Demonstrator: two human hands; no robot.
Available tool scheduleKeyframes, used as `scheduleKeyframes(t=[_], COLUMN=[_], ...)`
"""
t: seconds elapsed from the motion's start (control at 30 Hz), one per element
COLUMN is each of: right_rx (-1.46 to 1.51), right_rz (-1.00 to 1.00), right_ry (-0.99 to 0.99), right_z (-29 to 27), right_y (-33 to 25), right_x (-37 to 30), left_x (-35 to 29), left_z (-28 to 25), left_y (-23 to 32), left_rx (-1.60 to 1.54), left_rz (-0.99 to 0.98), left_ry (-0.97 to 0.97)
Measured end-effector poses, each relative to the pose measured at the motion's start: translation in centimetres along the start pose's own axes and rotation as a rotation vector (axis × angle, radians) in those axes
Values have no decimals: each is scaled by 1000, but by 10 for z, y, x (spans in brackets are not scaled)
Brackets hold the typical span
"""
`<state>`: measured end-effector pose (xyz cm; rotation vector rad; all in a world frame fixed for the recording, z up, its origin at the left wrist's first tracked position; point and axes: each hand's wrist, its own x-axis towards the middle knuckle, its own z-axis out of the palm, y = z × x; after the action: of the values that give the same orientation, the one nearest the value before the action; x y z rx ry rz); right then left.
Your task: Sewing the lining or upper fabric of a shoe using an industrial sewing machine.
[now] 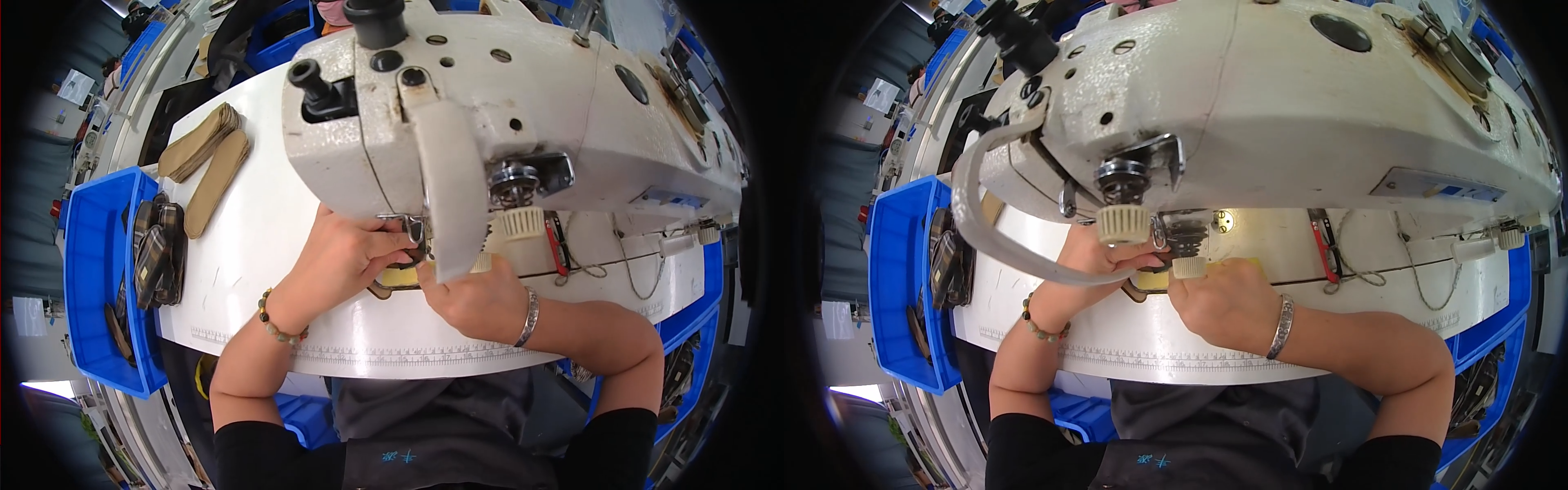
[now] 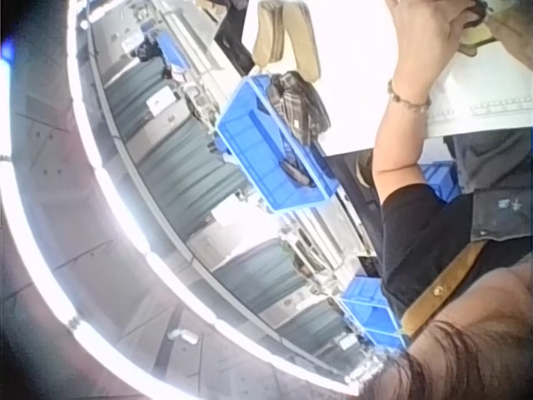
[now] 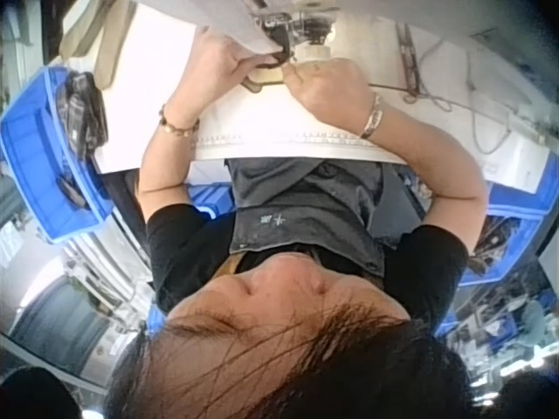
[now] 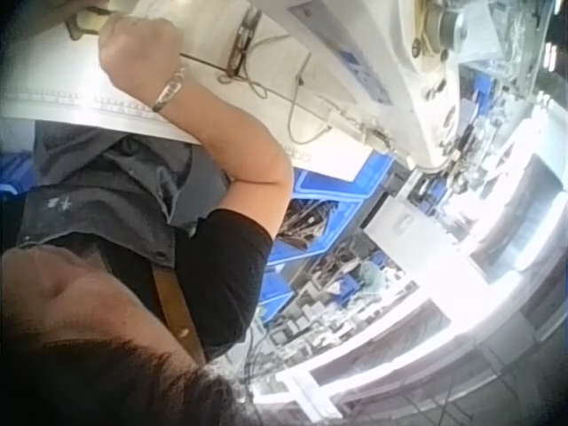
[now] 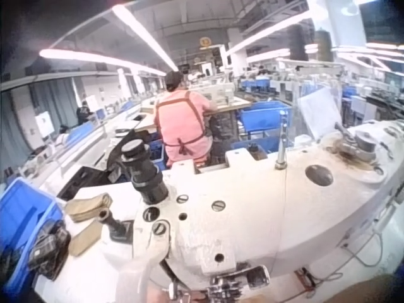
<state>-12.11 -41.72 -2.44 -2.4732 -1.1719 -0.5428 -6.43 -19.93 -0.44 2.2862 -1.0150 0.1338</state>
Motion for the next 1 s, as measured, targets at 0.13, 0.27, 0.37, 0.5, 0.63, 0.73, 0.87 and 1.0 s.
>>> scheduleKeyframes(t=[0.13, 0.27, 0.37, 0.5, 0.63, 0.73, 0.87, 1.0], right_rx=[-7, -32, -50, 5, 25, -63, -90, -3], right_rz=[4, 50, 76, 88, 102, 47, 22, 79], right_ry=[8, -57, -10, -17, -34, -15, -35, -70], right_z=[7, 9, 12, 15, 18, 21, 15, 13], right_y=[4, 15, 15, 17, 17, 20, 18, 17], right_x=[-2, 0, 4, 7, 4, -2, 2, 4], left_x=[0, 7, 9, 14, 24, 28, 26, 26], left_z=[1, -1, 0, -4, -14, -13, -17, -12], left_y=[-1, 0, -7, -12, -2, 0, 1, -12], left_rx=[6, 28, 45, -45, -224, -298, -219, -120], left_rz=[-62, -146, -130, -139, -171, -284, -304, -172], left_ry=[-48, -30, -3, -24, -7, -59, -77, -46])
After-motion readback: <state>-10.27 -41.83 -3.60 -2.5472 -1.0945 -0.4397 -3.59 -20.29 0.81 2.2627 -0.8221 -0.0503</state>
